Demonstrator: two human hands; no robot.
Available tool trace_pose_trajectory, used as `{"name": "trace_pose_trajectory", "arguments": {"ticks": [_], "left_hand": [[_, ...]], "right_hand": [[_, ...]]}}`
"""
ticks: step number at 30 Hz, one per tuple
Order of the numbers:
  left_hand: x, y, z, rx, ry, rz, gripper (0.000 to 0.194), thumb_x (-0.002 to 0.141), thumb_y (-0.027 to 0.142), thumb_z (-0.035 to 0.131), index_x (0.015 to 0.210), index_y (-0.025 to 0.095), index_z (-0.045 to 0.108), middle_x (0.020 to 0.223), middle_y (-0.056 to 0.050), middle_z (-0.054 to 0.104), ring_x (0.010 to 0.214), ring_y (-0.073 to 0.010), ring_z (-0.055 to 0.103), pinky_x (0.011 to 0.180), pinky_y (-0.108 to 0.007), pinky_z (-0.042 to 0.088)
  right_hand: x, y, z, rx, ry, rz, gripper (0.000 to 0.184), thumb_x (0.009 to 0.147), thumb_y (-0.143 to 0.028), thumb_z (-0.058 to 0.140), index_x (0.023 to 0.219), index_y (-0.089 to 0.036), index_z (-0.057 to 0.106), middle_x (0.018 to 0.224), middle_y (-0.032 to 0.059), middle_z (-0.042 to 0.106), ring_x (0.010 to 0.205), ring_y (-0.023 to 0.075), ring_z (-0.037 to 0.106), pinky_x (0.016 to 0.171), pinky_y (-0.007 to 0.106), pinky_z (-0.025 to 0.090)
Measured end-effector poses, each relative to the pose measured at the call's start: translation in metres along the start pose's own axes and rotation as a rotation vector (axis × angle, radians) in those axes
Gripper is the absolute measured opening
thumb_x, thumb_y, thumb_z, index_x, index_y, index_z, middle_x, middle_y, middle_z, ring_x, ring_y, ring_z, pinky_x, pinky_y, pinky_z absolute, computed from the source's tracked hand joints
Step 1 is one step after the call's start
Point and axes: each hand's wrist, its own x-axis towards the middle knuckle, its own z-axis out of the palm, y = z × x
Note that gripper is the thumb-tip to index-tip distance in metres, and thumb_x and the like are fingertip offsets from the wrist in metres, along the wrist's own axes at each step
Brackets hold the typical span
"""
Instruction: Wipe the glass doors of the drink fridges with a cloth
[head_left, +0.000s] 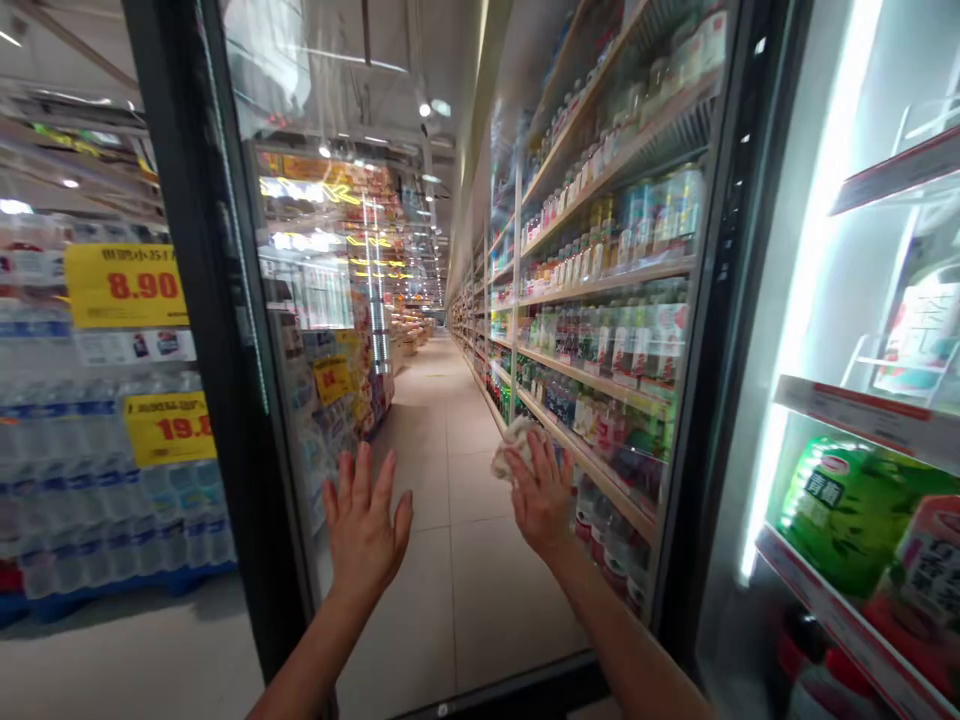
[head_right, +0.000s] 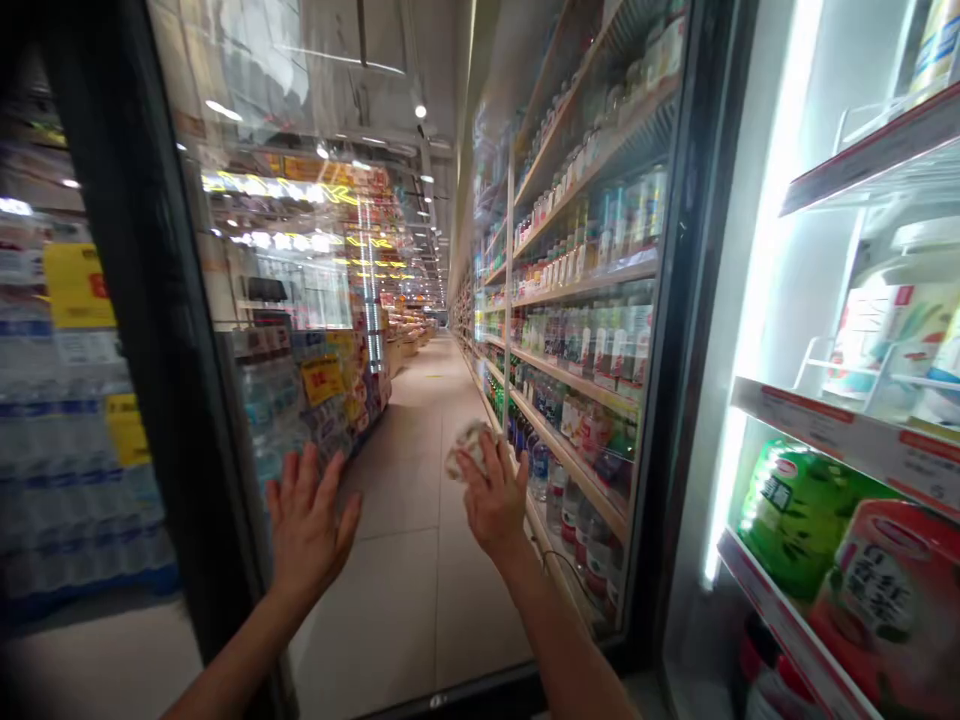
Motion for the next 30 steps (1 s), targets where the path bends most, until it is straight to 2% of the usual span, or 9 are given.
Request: {"name": "trace_pose_trajectory", "arguments": {"ticks": [6,8,11,13,19,21,26,28,30], "left_hand": [[-0.019,0.003,0.001,-0.018,-0.037,-0.004,0.073,0.081,0.021,0.053,0.141,0.028,0.011,0.148,-0.009,0.017,0.135,-0.0305,0.016,0.105,-0.055,0.021],[-0.022,0.005,0.003,-0.022,-0.03,-0.025,0.074,0.081,0.022,0.054,0.141,0.027,0.011,0.148,-0.009,0.016,0.135,-0.0311,0.015,0.105,-0.056,0.02],[-0.023,0.006,0.004,-0.023,-0.021,-0.028,0.075,0.081,0.023,0.054,0.141,0.027,0.01,0.148,-0.009,0.014,0.135,-0.0313,0.014,0.105,-0.056,0.02],[-0.022,0.005,0.004,-0.022,-0.025,-0.02,0.074,0.081,0.023,0.054,0.141,0.028,0.01,0.148,-0.009,0.014,0.135,-0.031,0.015,0.105,-0.056,0.02],[-0.022,0.006,0.005,-0.021,-0.029,-0.017,0.074,0.081,0.022,0.053,0.141,0.027,0.01,0.149,-0.009,0.014,0.136,-0.0312,0.013,0.105,-0.056,0.02],[-0.023,0.009,0.006,-0.019,-0.026,-0.029,0.075,0.081,0.023,0.053,0.141,0.026,0.009,0.149,-0.01,0.013,0.136,-0.0315,0.012,0.105,-0.057,0.019],[-0.024,0.009,0.005,-0.01,-0.041,-0.039,0.074,0.081,0.023,0.053,0.141,0.025,0.009,0.148,-0.011,0.013,0.136,-0.0315,0.012,0.105,-0.057,0.019],[-0.024,0.007,0.004,-0.007,-0.054,-0.025,0.074,0.081,0.023,0.053,0.141,0.026,0.009,0.149,-0.011,0.013,0.136,-0.0313,0.012,0.105,-0.057,0.019],[-0.025,0.006,0.002,-0.012,-0.068,-0.017,0.074,0.082,0.024,0.053,0.141,0.027,0.008,0.149,-0.01,0.013,0.136,-0.0311,0.012,0.105,-0.056,0.019]], "right_hand": [[-0.008,0.054,-0.009,-0.12,0.244,0.627,0.051,0.086,-0.025,0.033,0.137,-0.02,0.03,0.143,0.017,0.028,0.132,0.0298,0.026,0.099,0.059,0.024],[-0.01,0.045,-0.004,-0.097,0.237,0.564,0.052,0.086,-0.025,0.032,0.138,-0.02,0.028,0.144,0.0168,0.026,0.133,0.0292,0.023,0.099,0.057,0.025],[-0.02,0.017,0.003,-0.049,0.09,0.213,0.051,0.085,-0.023,0.036,0.136,-0.026,0.03,0.146,0.0115,0.022,0.134,0.0264,0.022,0.103,0.053,0.024],[-0.029,0.016,0.003,-0.052,0.023,0.105,0.051,0.085,-0.022,0.039,0.135,-0.029,0.033,0.147,0.0093,0.023,0.133,0.0255,0.024,0.105,0.052,0.021],[-0.041,0.072,-0.012,-0.163,0.207,0.649,0.051,0.087,-0.024,0.032,0.138,-0.019,0.027,0.142,0.0187,0.029,0.132,0.0304,0.026,0.097,0.06,0.026],[-0.041,0.057,-0.008,-0.134,0.21,0.61,0.052,0.087,-0.023,0.033,0.138,-0.019,0.026,0.144,0.0187,0.026,0.133,0.0305,0.024,0.098,0.059,0.027],[-0.048,-0.007,0.004,0.0,-0.019,0.099,0.052,0.085,-0.019,0.039,0.135,-0.029,0.032,0.147,0.0097,0.02,0.134,0.0267,0.023,0.105,0.053,0.021],[-0.051,0.004,0.0,-0.026,-0.045,0.097,0.05,0.085,-0.02,0.04,0.134,-0.03,0.034,0.147,0.0096,0.023,0.133,0.0262,0.025,0.105,0.054,0.02],[-0.053,0.035,-0.007,-0.086,0.03,0.295,0.05,0.086,-0.022,0.037,0.135,-0.026,0.032,0.145,0.0125,0.025,0.133,0.0273,0.026,0.103,0.057,0.021]]}}
